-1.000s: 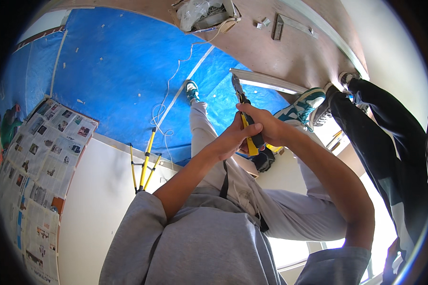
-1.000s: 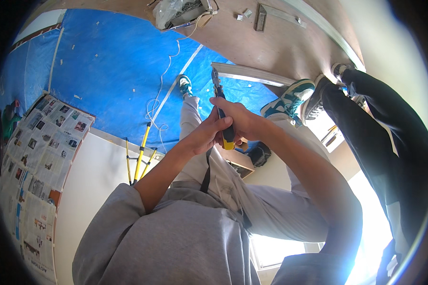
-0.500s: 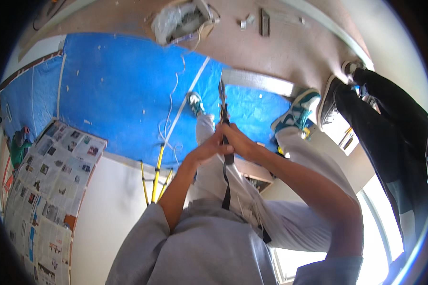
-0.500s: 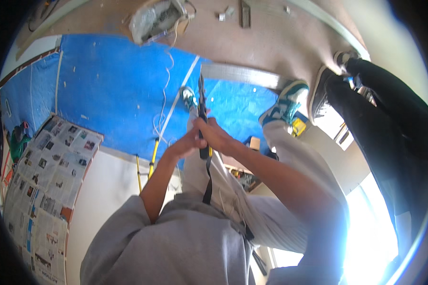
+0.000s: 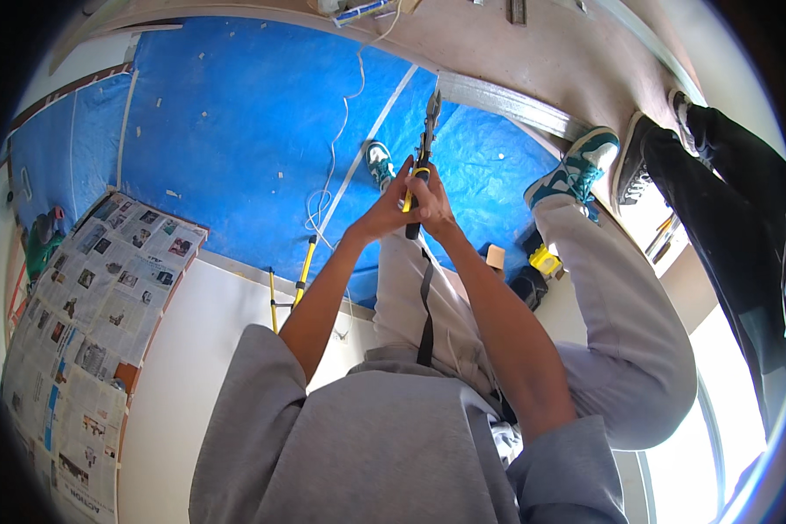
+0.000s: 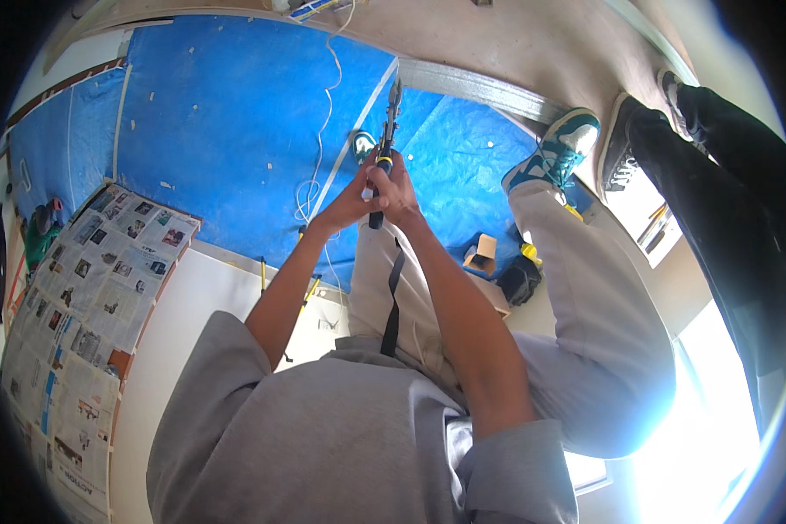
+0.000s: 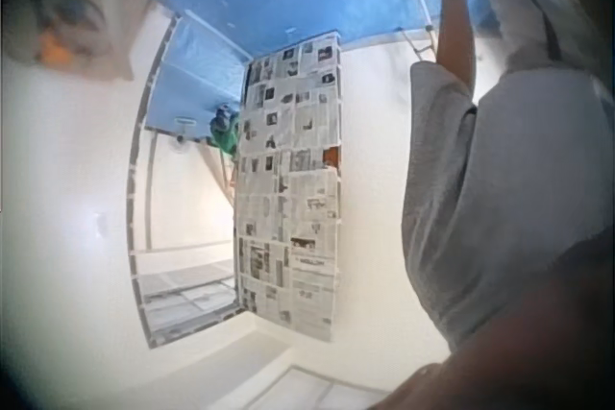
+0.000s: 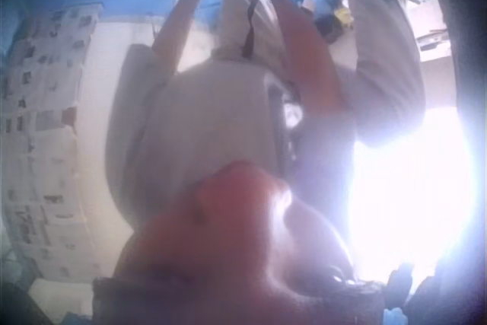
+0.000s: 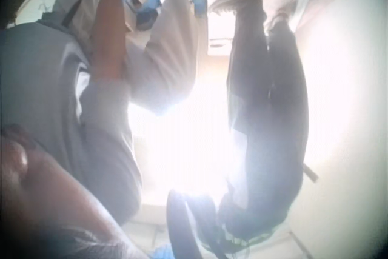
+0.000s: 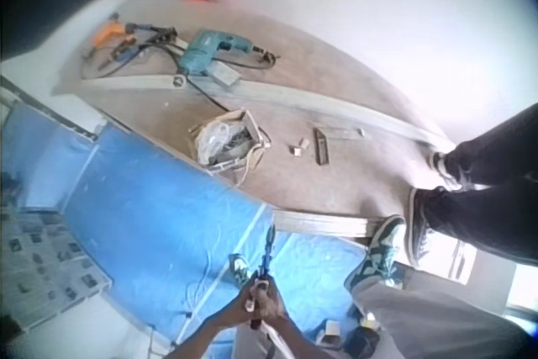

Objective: The person uses tin snips to cut a long metal profile into shorter pieces. They repeatedly position the profile, cut it, and hand the cut piece to a coworker. The process continues with multiple cuts and handoffs throughout the clip.

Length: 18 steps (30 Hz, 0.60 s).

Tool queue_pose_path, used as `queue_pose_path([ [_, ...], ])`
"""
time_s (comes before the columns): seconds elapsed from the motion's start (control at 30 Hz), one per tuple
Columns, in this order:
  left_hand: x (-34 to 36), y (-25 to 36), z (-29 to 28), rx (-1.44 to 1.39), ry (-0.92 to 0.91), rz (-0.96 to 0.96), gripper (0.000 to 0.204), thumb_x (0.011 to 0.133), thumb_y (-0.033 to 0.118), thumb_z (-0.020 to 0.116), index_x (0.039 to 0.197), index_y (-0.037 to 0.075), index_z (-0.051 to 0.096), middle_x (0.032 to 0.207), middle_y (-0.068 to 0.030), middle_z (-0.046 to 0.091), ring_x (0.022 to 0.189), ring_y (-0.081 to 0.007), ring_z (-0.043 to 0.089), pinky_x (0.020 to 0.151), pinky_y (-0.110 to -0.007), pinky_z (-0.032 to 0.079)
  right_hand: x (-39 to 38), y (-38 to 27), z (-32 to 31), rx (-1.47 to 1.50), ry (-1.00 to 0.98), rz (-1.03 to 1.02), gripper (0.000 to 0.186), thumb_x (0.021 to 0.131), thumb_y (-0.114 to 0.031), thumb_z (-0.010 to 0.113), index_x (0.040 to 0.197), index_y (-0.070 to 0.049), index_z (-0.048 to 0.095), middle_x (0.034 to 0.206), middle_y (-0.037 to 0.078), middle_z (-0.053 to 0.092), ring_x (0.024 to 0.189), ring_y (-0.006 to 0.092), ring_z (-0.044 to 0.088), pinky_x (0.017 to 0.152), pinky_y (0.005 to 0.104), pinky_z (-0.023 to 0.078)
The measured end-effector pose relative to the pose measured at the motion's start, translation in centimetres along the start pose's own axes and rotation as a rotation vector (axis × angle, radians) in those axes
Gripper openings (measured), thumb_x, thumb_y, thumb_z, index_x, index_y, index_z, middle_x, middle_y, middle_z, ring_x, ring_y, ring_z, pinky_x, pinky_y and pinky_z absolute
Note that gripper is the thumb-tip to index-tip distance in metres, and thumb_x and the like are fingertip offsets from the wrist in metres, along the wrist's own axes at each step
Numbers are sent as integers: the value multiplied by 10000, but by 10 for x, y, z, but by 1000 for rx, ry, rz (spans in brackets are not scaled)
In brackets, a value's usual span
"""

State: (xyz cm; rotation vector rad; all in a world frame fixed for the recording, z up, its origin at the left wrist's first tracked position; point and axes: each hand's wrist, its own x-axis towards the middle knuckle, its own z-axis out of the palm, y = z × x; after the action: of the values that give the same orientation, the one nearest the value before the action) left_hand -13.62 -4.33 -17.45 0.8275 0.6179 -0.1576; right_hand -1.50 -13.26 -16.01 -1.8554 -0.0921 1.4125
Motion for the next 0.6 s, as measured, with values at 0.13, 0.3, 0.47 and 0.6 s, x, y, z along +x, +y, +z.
queue_pose_path([
  [0.13, -2, -5, 5, -6, 43, 24, 1404, 729, 486, 931, 1664, 109, -46, 1580, -164, 367, 1446, -320, 390, 1193, -450, 317, 6, -10, 2, 176, 15, 88, 574, 866, -357, 627, 1288, 10, 496, 956, 150, 660, 848, 244, 662, 745, 394, 541],
  [0.3, 1, 0, 1, 13, -13, 43, 1434, 645, 450, 980, 1669, 181, 13, 1691, -88, 177, 1563, -299, 188, 1235, -488, 266, 11, -20, 4, 68, 22, 16, 586, 862, -325, 621, 1307, 29, 480, 954, 162, 660, 824, 240, 668, 721, 390, 543],
  [0.47, 5, 14, -5, 44, -127, -83, 1401, 631, 220, 1003, 1655, 139, 50, 1637, -105, 261, 1527, -260, 257, 1221, -436, 290, 11, -23, 1, -61, 50, 8, 634, 851, -320, 630, 1332, 56, 461, 984, 218, 679, 866, 317, 695, 758, 438, 547],
  [0.6, 12, 13, -6, 90, -160, -119, 1235, 651, 178, 972, 1601, 110, 185, 1479, -94, 440, 1430, -243, 365, 1168, -403, 326, 14, -24, -1, -178, 86, -28, 672, 835, -330, 645, 1349, 59, 455, 1020, 279, 687, 925, 425, 701, 809, 488, 539],
])
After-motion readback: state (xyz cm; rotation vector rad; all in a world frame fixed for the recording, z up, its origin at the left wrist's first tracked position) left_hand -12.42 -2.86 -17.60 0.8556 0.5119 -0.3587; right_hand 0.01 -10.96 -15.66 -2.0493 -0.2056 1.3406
